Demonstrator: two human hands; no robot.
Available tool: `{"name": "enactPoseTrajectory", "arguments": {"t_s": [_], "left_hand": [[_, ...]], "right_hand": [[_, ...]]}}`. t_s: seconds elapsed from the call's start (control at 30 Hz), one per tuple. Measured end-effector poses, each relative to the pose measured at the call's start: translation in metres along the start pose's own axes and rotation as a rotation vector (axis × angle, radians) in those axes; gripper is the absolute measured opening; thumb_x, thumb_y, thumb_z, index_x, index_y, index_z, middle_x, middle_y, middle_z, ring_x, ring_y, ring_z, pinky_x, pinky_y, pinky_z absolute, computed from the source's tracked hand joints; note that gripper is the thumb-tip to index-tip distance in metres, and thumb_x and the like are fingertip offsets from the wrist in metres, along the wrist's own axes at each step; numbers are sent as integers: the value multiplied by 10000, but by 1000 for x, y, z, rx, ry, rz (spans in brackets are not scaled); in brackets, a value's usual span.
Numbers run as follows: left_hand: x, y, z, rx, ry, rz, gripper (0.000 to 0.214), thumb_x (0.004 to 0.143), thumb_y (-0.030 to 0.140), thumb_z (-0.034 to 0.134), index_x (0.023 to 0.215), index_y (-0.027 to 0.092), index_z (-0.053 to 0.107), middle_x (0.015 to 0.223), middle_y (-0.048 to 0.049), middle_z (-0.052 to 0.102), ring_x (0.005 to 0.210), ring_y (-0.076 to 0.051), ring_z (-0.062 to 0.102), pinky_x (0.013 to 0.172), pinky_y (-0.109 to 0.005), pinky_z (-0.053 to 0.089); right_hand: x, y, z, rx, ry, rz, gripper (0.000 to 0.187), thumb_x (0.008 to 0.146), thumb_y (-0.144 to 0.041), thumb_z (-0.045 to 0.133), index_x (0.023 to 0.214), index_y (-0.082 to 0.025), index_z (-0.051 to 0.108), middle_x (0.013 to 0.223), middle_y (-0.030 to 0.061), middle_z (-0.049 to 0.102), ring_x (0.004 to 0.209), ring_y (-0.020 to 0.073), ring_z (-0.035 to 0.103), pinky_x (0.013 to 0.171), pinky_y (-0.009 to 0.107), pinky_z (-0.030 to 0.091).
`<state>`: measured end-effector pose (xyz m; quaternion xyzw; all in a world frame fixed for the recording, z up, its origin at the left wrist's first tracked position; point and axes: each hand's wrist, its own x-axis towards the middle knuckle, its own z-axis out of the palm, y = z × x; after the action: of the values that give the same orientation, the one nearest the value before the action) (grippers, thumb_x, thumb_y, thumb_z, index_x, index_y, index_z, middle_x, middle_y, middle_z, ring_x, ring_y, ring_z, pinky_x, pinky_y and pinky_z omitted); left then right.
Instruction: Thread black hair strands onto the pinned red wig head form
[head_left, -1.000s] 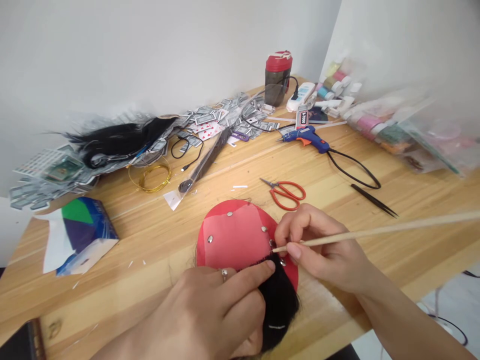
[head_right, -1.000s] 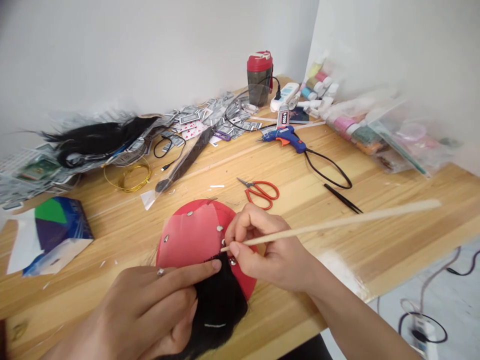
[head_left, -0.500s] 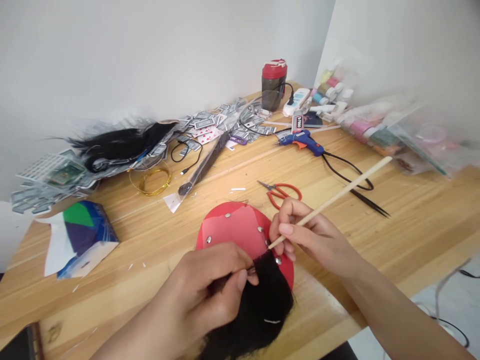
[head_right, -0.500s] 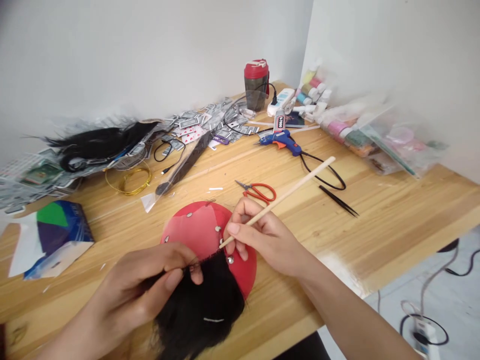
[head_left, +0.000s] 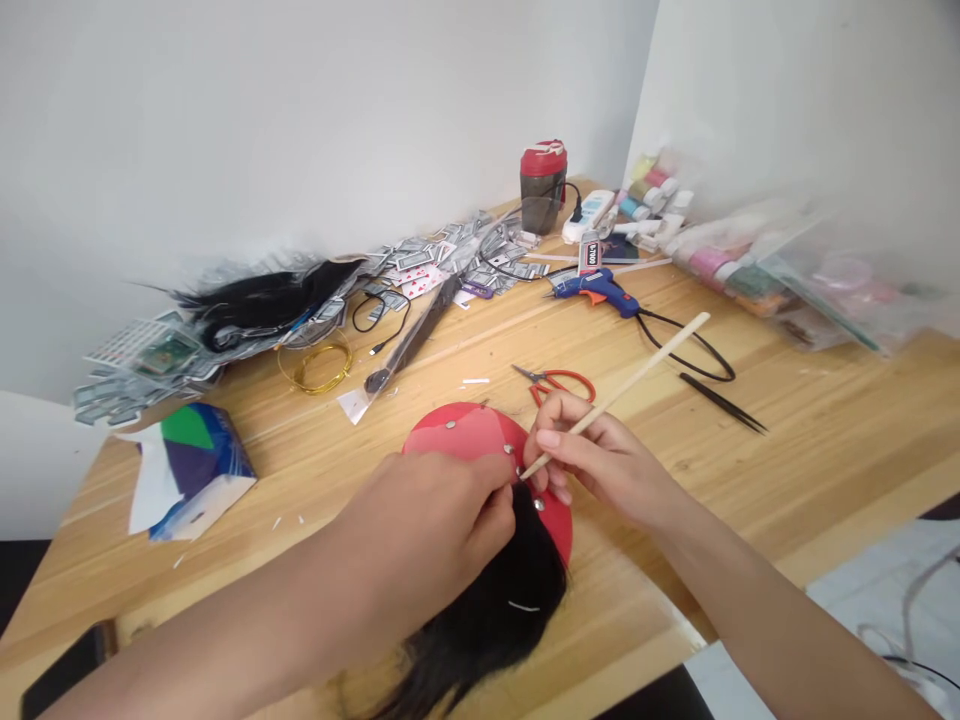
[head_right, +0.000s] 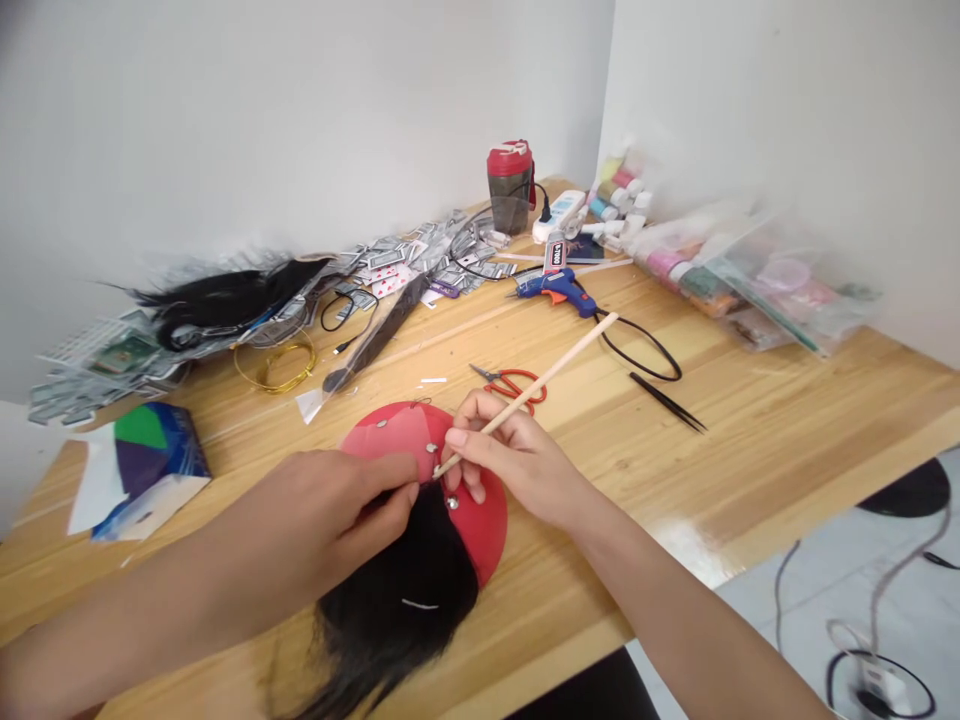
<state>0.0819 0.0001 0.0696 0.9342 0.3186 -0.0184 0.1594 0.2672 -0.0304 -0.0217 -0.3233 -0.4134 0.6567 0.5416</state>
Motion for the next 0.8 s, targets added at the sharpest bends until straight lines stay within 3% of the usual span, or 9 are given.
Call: {"name": "enactPoseTrajectory", "arguments": {"t_s": [0.23,0.43,0.67,0.8], "left_hand": [[5,14,1,301,-39,-79,228,882,172,468,713,214,615,547,-7,633,410,-182,547,434,-285,167],[8,22,4,555,-17,69,216,830,124,546,633,201,587,437,16,496,313,-150,398,379,-304,66],[2,26,2,663,-250,118,157,746,25,588,789,158,661,515,11,492,369,-155,455,361,-293,114],[-5,26,1,718,-187,167,170,760,11,566,791,159,641,537,-2,505,400,-169,468,389,-318,128]], "right_hand": [[2,2,1,64,-22,-13,286,884,-380,746,761,-190,571,615,-22,698,452,75,541,439,174,421],[4,3,1,93,-14,-8,287,870,-382,758,770,-189,571,623,-21,707,448,67,544,420,152,423],[5,4,1,113,10,5,309,832,-403,782,750,-189,575,592,-15,708,428,69,524,397,148,418],[5,4,1,121,9,7,311,837,-403,775,736,-188,575,580,-12,708,425,70,521,395,149,422]]}}
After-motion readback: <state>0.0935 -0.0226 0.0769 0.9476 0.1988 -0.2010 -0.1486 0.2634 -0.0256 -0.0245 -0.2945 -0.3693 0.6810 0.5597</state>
